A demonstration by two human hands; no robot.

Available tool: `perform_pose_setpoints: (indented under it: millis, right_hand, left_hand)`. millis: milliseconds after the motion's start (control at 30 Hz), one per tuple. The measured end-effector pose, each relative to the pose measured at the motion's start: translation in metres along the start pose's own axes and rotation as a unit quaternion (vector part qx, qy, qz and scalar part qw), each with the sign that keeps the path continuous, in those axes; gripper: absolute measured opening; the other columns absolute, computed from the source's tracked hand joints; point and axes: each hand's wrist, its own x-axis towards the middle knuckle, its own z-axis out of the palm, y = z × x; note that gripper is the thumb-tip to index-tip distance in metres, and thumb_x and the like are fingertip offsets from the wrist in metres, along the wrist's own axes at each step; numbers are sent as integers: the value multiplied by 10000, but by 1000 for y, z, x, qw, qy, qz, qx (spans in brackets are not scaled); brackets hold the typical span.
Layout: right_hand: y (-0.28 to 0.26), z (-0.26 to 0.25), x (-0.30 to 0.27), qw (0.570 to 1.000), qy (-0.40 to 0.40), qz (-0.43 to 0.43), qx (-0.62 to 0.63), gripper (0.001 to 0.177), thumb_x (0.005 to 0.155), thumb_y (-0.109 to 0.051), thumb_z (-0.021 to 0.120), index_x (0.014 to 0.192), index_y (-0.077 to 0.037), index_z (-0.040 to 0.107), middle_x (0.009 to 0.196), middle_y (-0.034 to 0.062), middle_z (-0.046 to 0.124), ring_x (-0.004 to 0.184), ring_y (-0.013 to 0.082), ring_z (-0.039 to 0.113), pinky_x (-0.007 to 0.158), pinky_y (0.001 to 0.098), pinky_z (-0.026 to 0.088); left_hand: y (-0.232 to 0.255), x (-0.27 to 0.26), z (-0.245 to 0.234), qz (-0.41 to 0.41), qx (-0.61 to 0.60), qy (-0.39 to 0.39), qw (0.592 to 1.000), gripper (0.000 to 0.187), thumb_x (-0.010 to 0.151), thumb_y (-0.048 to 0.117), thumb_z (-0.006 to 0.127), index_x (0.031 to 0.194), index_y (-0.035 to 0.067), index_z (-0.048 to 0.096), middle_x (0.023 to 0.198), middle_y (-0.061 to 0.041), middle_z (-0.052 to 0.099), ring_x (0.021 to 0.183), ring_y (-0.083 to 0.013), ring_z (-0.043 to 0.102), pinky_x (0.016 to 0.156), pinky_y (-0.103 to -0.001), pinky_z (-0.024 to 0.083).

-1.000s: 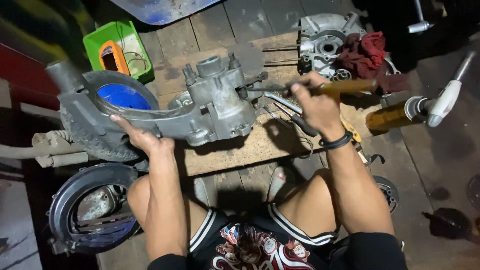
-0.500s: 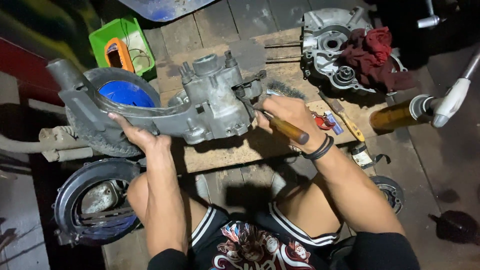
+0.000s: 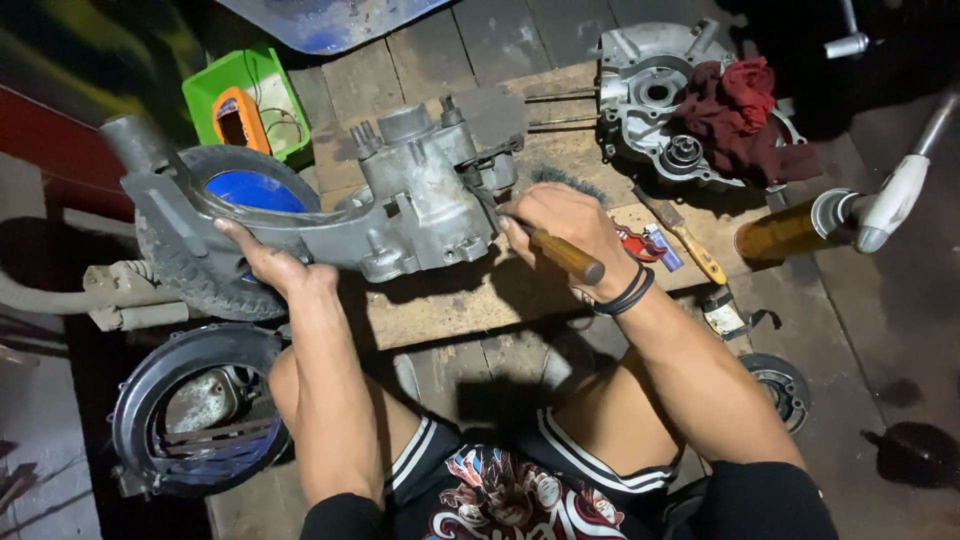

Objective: The person cleans a metallic engine casing using a wire brush and a screwdriver. They scrub the surface and crevices of the part while holding it steady with their left hand.

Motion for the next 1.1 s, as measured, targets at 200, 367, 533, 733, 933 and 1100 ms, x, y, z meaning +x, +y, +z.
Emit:
perform_pose_setpoints:
  millis: [200,367,533,733,933,1100]
  right_hand:
    - [18,18,-5,998,-32,-32,-39,132,1059,-192,592,985,-112,666,833,73,683,814,236,730,974,462,584]
    - [-3,6,9,996,-17,-57,-64,100,1026,-178,647,970,-98,671,778,66,631,748,244,708,944,445,587]
    - [7,16,1,997,4,-43,-62,67,1009,-140,652,979,-87,680,760,58,587,743,265,703,916,438,596]
    - [12,6,0,996,40,28,-69,91,1014,-154,645,987,-117,725,764,66,640,761,299,713,836,427,590]
    - [23,7,-9,988,-1,71,-135,167,1059,-255,584,1073,-155,716,775,87,653,785,311,715,781,404,578]
    - [25,2,-5,988,-35,125,-81,224,1078,-299,548,1081,-130,695,806,141,670,811,380,708,775,477,578]
  left_hand:
    - [-1,7,-4,0,7,1,1000,1081,624,542,870,1456,-18,467,1497,-246,473,1426,-385,438,1153,-536,390]
    - [6,-6,4,5,13,5,1000,1040,646,521,858,1418,-69,487,1441,-253,512,1399,-361,471,1152,-486,394]
    - [1,0,-7,26,20,-8,999,971,659,537,855,1346,-84,560,1372,-243,585,1332,-340,559,1108,-456,450]
    - [4,-1,-4,7,-5,15,1000,1023,660,523,864,1394,-89,500,1377,-260,545,1360,-336,496,1146,-460,381]
    - [5,0,-5,0,1,13,1000,1008,671,531,850,1386,-90,505,1392,-262,543,1369,-342,496,1148,-456,386]
    - [7,-5,-5,1,12,23,1000,952,673,519,847,1329,-96,537,1315,-247,561,1311,-314,524,1130,-461,384]
